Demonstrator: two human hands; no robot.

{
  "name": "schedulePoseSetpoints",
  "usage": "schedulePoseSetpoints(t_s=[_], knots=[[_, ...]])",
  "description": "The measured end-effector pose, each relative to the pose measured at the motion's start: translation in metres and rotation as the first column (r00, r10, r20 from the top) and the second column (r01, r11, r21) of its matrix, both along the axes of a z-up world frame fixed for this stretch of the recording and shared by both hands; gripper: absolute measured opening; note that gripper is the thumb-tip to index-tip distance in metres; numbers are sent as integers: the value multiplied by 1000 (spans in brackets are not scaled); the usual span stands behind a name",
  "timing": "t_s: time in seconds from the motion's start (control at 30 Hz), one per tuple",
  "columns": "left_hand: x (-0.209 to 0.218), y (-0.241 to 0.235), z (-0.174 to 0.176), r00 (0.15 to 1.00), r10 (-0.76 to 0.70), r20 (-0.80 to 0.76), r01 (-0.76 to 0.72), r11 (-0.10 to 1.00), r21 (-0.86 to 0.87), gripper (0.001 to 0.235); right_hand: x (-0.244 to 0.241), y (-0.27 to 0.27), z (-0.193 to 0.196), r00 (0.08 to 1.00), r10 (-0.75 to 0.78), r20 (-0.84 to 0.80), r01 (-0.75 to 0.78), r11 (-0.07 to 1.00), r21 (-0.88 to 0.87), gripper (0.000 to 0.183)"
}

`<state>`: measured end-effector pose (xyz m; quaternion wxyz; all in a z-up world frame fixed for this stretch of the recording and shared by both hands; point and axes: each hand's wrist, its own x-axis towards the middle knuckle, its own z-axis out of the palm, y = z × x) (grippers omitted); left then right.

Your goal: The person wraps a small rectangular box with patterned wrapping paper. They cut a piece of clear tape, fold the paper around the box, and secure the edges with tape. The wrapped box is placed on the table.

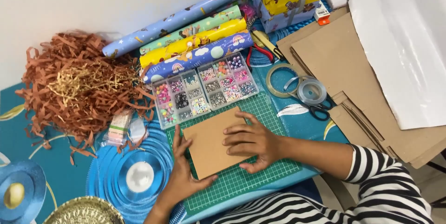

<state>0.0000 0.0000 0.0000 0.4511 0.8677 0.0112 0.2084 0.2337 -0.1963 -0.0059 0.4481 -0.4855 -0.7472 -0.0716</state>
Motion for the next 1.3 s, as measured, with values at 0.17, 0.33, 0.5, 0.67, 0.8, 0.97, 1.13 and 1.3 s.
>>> schedulePoseSetpoints(t_s=[0.17, 0.33, 0.5, 0.67, 0.8, 0.97, 1.13, 1.3], knots=[[-4, 4, -13, 993, 21, -113, -22, 1000, -11, 126, 23, 2, 15, 995, 102, 5, -100, 984, -151, 55], [-3, 7, -14, 987, 44, -154, -43, 999, 11, 128, 41, -3, 37, 985, 87, -147, -120, 966, -231, 61], [-8, 1, -10, 966, 57, -254, -65, 998, -23, 130, 91, -30, 36, 649, -688, 324, 751, 512, -416, 36], [-4, -5, -10, 976, 52, -210, -64, 997, -50, 131, 99, -53, -15, 393, -618, 681, 910, 369, -190, 22], [4, -9, 3, 978, 27, -205, -41, 997, -66, 130, 85, -67, -20, 408, -607, 681, 891, 427, -154, 21], [58, -13, 47, 984, -1, -181, -8, 999, -49, 125, 73, -87, -8, 552, -557, 621, 833, 396, -386, 12], [153, -30, 66, 998, -47, -48, 44, 997, -62, 118, 50, -81, 45, 586, -610, 534, 804, 354, -477, 21], [232, -50, 55, 1000, -8, 13, 7, 993, 114, 115, 55, -100, 9, 635, -560, 532, 763, 344, -548, 34]])
